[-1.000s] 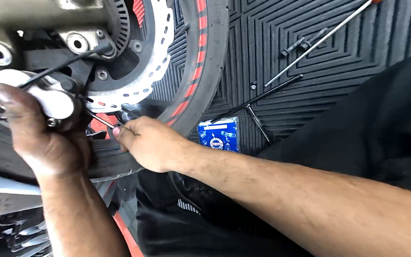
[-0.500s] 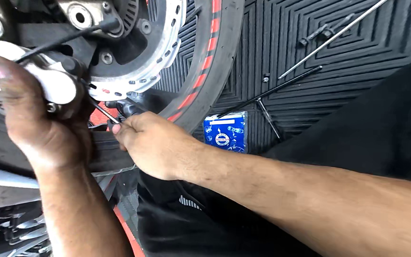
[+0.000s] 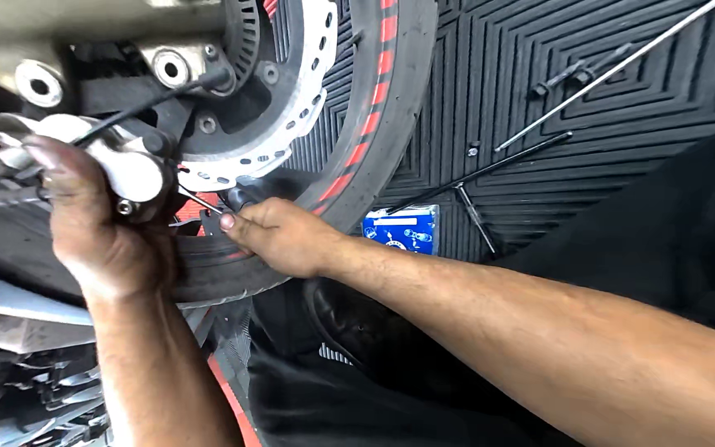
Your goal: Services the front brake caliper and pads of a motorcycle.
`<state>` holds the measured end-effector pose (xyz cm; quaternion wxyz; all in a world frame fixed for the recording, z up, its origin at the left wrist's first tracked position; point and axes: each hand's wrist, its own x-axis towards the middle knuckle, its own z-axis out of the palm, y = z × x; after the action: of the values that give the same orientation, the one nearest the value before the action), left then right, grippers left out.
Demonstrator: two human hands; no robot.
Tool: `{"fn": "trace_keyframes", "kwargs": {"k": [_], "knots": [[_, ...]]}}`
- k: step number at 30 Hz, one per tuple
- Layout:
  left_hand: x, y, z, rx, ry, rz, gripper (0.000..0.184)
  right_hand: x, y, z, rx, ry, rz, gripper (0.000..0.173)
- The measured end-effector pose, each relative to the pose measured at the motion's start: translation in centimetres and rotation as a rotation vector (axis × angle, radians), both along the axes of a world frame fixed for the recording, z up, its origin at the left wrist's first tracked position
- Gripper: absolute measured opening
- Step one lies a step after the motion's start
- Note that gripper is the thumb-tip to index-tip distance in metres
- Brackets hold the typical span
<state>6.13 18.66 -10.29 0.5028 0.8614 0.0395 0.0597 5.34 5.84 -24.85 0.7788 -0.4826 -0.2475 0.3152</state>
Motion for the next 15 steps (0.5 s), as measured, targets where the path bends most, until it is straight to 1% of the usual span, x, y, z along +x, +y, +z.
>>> {"fn": "trace_keyframes", "kwargs": {"k": [4,6,8,10,11,12,15], "knots": [[-0.3,-0.4,-0.4,-0.033,-0.028,0.04,0.041,-0.2,0.1,0.4,0.003,0.032,0.026,0.054],[-0.3,-0.6,-0.4,-0.032,-0.051,0.038,0.042,-1.4,-0.1,2.4,-0.025,0.173,0.015,0.053],[-0.3,-0.8,-0.5,-0.034,-0.047,0.038,0.041,-2.0,-1.0,4.7,-0.12,0.281,0.078,0.052],[-0.8,-0.7,-0.1,-0.024,-0.003,0.015,0.04,-2.5,-1.4,5.7,-0.174,0.277,0.094,0.051],[-0.8,-0.8,0.1,-0.018,0.008,-0.012,0.039,-2.7,-1.5,6.0,-0.194,0.262,0.071,0.051],[-0.4,-0.9,0.0,-0.014,-0.01,-0.03,0.038,-2.5,-1.6,6.0,-0.209,0.255,0.063,0.052],[-0.2,-0.9,-0.3,-0.019,-0.024,-0.025,0.036,-1.7,-2.6,6.6,-0.219,0.303,0.189,0.051]]}}
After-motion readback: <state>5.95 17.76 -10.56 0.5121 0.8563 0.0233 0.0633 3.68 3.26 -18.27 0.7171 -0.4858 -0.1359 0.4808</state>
